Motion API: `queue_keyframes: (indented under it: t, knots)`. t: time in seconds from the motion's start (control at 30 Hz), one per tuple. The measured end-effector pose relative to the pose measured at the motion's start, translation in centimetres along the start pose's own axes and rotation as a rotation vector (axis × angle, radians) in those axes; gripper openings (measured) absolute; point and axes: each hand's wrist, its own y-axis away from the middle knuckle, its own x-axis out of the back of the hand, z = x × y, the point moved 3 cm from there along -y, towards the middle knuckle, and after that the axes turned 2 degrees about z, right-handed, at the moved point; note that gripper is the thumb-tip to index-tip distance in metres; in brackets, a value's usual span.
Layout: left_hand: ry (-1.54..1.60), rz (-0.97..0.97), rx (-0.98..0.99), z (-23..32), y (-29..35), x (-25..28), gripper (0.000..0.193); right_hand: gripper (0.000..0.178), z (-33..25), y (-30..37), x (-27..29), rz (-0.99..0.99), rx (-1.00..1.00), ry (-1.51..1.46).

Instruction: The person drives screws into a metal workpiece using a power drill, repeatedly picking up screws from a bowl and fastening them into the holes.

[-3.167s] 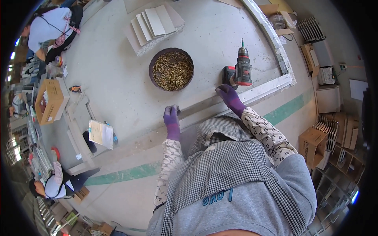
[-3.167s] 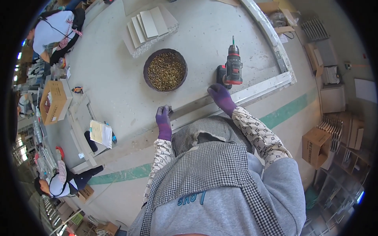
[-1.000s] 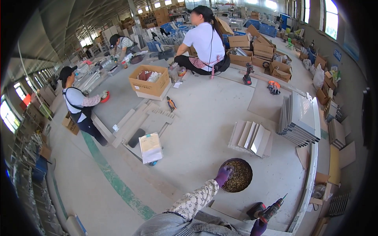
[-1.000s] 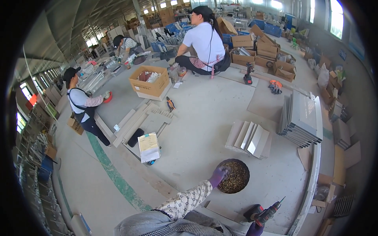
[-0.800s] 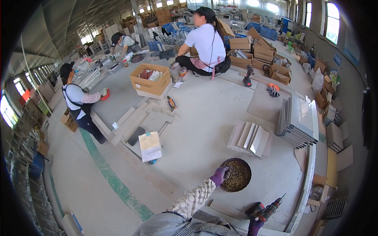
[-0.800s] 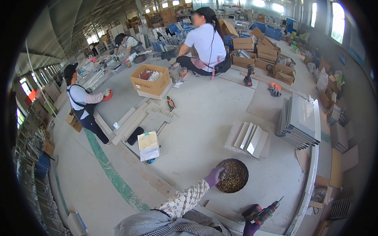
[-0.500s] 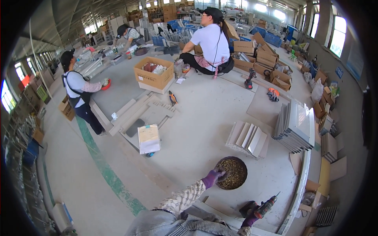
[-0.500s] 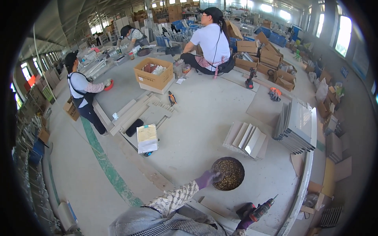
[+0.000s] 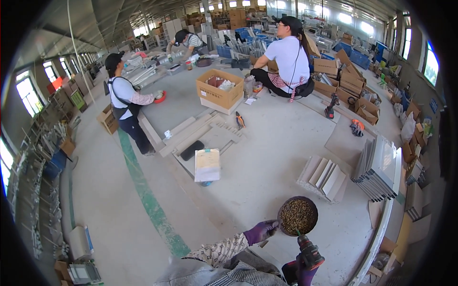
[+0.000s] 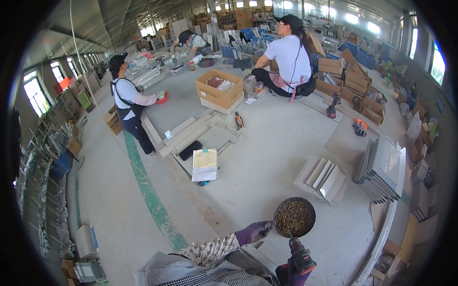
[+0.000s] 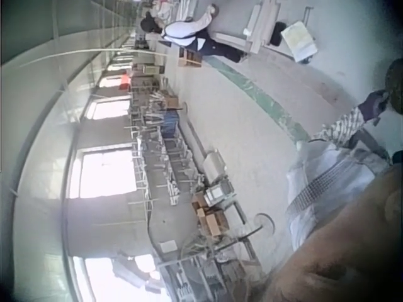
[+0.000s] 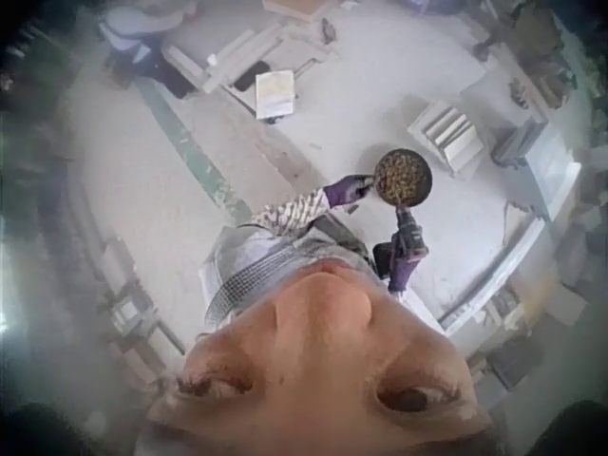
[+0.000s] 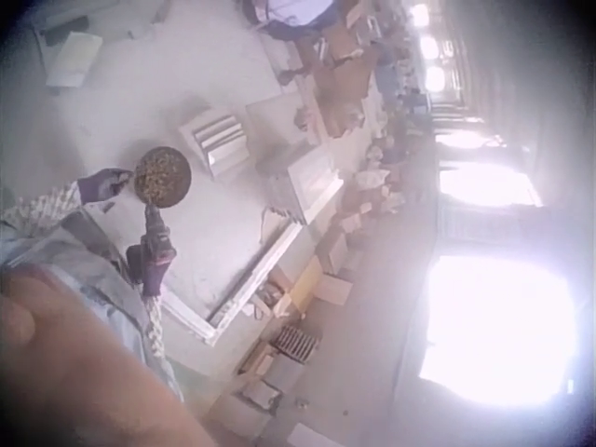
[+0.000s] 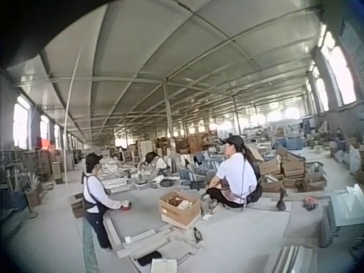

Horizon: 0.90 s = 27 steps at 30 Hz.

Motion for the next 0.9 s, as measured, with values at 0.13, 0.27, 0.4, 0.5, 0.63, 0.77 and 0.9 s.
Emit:
queue_keyframes:
  t: [0.13, 0.27, 0.4, 0.5, 0.63, 0.77, 0.9]
  knots:
    - [0.102, -0.123, 0.153, 0.2, 3.0, -5.0, 0.026, 0.013, 0.0, 1.3, -1.3, 0.014, -0.120, 0.058]
    - [0.111, -0.303, 0.176, -0.1, 3.9, -7.7, 0.031, 0.012, 0.5, 2.0, -1.8, 0.015, -0.215, 0.121]
    - [0.122, -0.314, 0.167, 0.3, 3.9, -8.7, 0.033, 0.012, -0.8, 1.2, -1.4, 0.032, -0.272, 0.092]
    - [0.180, -0.336, 0.206, 1.0, 3.8, -9.0, 0.031, 0.012, -1.4, 1.0, -1.4, 0.069, -0.194, 0.181]
    - [0.102, -0.277, 0.191, 1.6, 4.1, -9.0, 0.027, 0.012, -1.4, 0.8, -1.6, 0.037, -0.217, 0.118]
    - [-0.159, -0.154, 0.068, 3.0, 4.4, -8.9, 0.024, 0.013, -0.8, 0.7, -2.0, -0.027, -0.241, 0.072]
    - [-0.403, -0.156, -0.091, 2.8, 3.9, -8.3, 0.029, 0.016, -1.5, -0.3, -1.8, -0.063, -0.028, 0.287]
